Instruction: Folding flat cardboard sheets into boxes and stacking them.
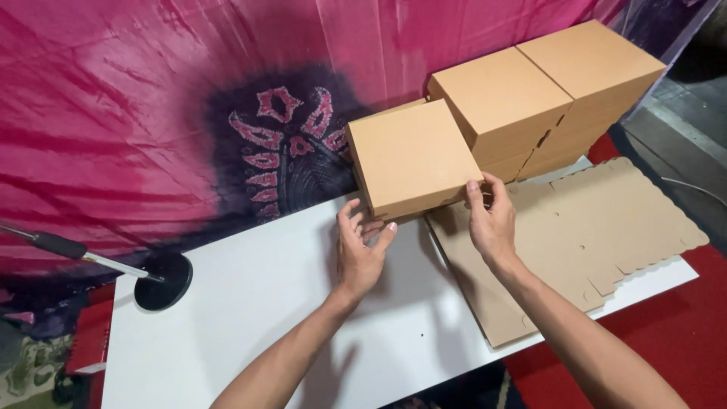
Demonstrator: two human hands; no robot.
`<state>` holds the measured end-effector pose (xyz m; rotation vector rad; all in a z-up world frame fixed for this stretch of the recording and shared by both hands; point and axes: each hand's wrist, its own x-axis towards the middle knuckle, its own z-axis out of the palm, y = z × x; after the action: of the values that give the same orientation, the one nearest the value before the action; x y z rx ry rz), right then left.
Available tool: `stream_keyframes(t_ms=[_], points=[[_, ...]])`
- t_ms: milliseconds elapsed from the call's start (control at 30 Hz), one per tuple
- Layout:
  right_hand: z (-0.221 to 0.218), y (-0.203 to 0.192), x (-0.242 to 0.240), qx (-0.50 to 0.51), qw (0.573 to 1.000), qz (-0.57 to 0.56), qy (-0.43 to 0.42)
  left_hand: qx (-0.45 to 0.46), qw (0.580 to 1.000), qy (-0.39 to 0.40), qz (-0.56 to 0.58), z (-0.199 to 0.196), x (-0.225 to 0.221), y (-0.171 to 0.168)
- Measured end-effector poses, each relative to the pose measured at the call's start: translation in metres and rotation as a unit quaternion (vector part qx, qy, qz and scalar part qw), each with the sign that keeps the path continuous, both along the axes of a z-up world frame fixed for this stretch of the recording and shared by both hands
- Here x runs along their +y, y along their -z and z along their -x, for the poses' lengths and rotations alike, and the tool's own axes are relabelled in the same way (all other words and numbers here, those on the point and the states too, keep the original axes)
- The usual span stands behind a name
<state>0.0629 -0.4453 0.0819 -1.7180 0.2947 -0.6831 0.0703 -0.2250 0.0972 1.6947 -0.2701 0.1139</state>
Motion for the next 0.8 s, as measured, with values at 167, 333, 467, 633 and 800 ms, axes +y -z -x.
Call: stream_keyframes(t_ms=[167,333,467,633,800], points=[[-0.005,-0.004,0.013,-0.024,0.999,-0.016,-0.018,-0.014,1.000,0.014,-0.012,-0.005,-0.009,-0.014],[-0.012,-0.001,0.019,-0.037,0.998,0.037,-0.043,-0.033,0.999,0.006,-0.027,-0.016,-0.011,-0.008],[-0.024,0.001,0.020,-0.009,0.995,0.075,-0.061,-0.050,0.996,-0.005,-0.069,-0.028,-0.012,-0.006],[-0.039,-0.003,0.020,0.011,0.989,0.121,-0.079,-0.051,0.991,0.020,-0.119,-0.044,-0.011,-0.006],[-0.058,0.006,0.021,0.033,0.980,0.177,-0.085,-0.034,0.986,0.058,-0.154,-0.052,-0.010,-0.010]])
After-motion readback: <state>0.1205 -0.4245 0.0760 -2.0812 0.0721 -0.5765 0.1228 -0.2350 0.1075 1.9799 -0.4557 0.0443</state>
